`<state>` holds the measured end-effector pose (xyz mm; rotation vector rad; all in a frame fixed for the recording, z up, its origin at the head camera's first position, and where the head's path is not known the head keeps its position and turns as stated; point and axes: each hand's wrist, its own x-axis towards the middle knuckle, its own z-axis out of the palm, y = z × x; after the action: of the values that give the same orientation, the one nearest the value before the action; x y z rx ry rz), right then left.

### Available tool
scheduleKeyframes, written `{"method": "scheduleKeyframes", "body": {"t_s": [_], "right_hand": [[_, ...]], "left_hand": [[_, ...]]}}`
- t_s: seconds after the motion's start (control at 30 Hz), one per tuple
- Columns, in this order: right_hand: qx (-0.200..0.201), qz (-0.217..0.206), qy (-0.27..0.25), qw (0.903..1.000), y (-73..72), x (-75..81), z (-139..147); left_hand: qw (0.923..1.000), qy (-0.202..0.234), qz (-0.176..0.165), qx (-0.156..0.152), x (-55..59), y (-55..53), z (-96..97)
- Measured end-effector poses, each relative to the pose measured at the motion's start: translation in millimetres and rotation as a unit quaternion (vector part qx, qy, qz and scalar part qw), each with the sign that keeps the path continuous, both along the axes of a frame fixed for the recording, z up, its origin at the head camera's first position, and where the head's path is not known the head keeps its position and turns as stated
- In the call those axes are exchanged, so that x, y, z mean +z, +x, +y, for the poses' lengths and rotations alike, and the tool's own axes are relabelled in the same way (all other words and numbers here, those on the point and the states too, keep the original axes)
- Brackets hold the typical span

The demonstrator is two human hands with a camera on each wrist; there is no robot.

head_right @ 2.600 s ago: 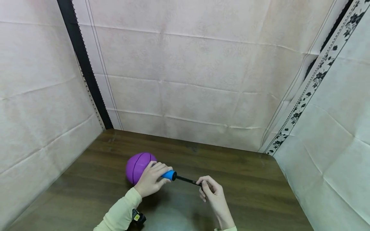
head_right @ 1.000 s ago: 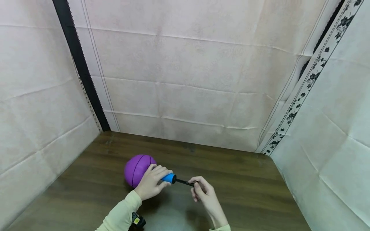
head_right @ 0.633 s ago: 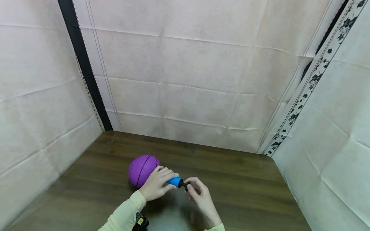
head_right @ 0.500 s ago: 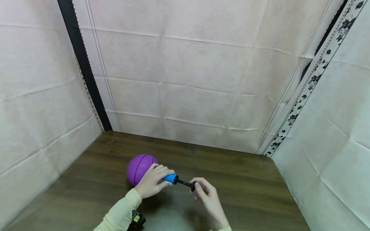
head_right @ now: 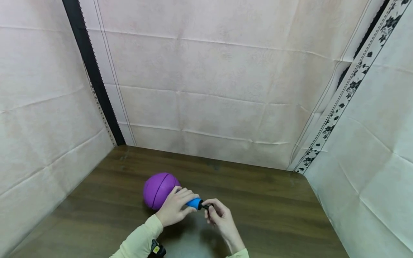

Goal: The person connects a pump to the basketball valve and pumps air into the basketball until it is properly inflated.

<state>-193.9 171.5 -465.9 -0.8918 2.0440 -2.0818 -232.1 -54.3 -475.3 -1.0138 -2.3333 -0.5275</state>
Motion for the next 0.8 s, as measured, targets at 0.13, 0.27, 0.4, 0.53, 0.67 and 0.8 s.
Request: {"method": "scheduleKeyframes", "body": {"t_s": [0.13,0.27,0.4,0.53,0.67,0.8], "right_hand": [[-0.042,-0.027,0.034,0.9982,5.2,5.6,-3.3],[-0.063,-0.064,0.038,0.9952,14.4,19.2,11.8],[-0.042,-0.02,0.015,0.9988,16.0,27.1,28.9],[0.015,0.021,-0.006,0.9996,8.2,23.3,26.8],[0.04,0.004,-0.019,0.999,3.7,14.7,9.1],[0.008,-0.033,0.003,0.9994,4.0,11.6,-4.6]], "left_hand": [[0.9996,0.0,-0.003,-0.026,2.9,-4.4,-3.9],[0.9997,0.012,-0.001,-0.021,7.5,-8.6,-18.5],[0.9997,0.025,0.004,0.008,11.4,-10.4,-30.0],[0.9994,0.024,0.01,0.024,7.4,-8.3,-24.2],[0.9993,0.026,0.005,0.026,-2.0,-1.5,-6.4],[0.9993,0.033,-0.007,0.016,-7.7,4.3,8.5]]}}
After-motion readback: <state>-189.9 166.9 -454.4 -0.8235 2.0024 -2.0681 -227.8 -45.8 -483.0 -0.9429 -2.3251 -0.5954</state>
